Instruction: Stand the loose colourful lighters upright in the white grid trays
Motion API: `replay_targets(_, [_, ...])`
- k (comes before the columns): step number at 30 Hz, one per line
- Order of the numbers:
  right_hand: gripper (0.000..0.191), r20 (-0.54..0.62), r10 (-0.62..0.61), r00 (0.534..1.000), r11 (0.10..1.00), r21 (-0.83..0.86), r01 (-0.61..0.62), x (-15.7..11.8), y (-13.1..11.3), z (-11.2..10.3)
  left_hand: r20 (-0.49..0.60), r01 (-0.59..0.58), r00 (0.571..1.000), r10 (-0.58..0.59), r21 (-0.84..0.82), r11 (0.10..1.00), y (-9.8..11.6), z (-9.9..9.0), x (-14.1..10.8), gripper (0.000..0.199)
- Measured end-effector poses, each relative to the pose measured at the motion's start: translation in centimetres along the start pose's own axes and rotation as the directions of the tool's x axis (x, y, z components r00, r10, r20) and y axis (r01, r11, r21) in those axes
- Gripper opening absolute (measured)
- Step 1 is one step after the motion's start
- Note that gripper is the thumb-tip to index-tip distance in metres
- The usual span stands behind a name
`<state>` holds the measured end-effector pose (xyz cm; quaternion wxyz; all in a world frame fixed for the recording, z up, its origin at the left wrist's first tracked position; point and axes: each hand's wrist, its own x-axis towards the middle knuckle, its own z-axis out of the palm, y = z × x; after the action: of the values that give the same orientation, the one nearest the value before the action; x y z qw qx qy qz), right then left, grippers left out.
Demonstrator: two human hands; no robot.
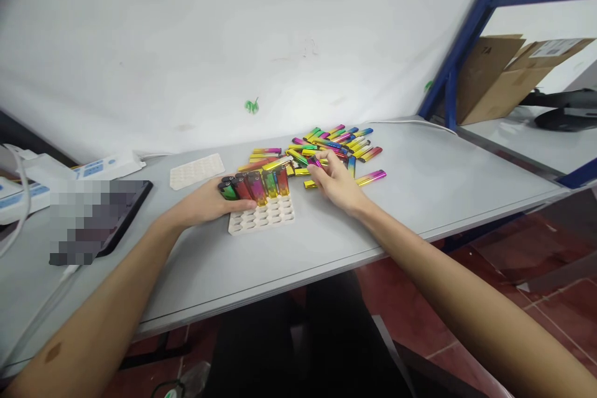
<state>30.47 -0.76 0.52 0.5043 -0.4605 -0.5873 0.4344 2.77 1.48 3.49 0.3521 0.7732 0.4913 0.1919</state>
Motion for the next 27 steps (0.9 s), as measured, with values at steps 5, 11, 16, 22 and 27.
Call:
replay_targets(5, [0.055, -0.028, 0.104, 0.994, 0.994, -0.039, -0.105, 0.2, 0.6, 0.0, -0.001, 0.001, 1.0, -0.001, -0.001, 1.0, 0.1, 0.0, -0.1, 0.056])
replay_targets(11, [0.053, -0.019, 0.085, 0.996, 0.996, 0.037, -0.085, 0.3, 1.1, -0.4, -0.021, 0.023, 1.0, -0.023, 0.007, 1.0, 0.2, 0.1, -0.1, 0.055])
replay_targets(16, [0.051, 0.001, 0.08, 0.997, 0.993, 0.082, -0.079, 0.3, 1.1, -0.4, -0.022, 0.038, 0.999, -0.038, 0.015, 0.999, 0.3, 0.1, -0.2, 0.056])
replay_targets(22, [0.056, -0.029, 0.095, 0.995, 0.995, 0.021, -0.095, 0.3, 1.1, -0.2, -0.013, 0.017, 1.0, -0.016, 0.013, 1.0, 0.2, 0.0, -0.2, 0.055])
replay_targets(27, [0.052, 0.028, 0.05, 0.998, 0.997, 0.058, -0.052, 0.2, 1.3, -0.5, -0.003, 0.02, 1.0, -0.02, -0.003, 1.0, 0.0, 0.1, -0.1, 0.053])
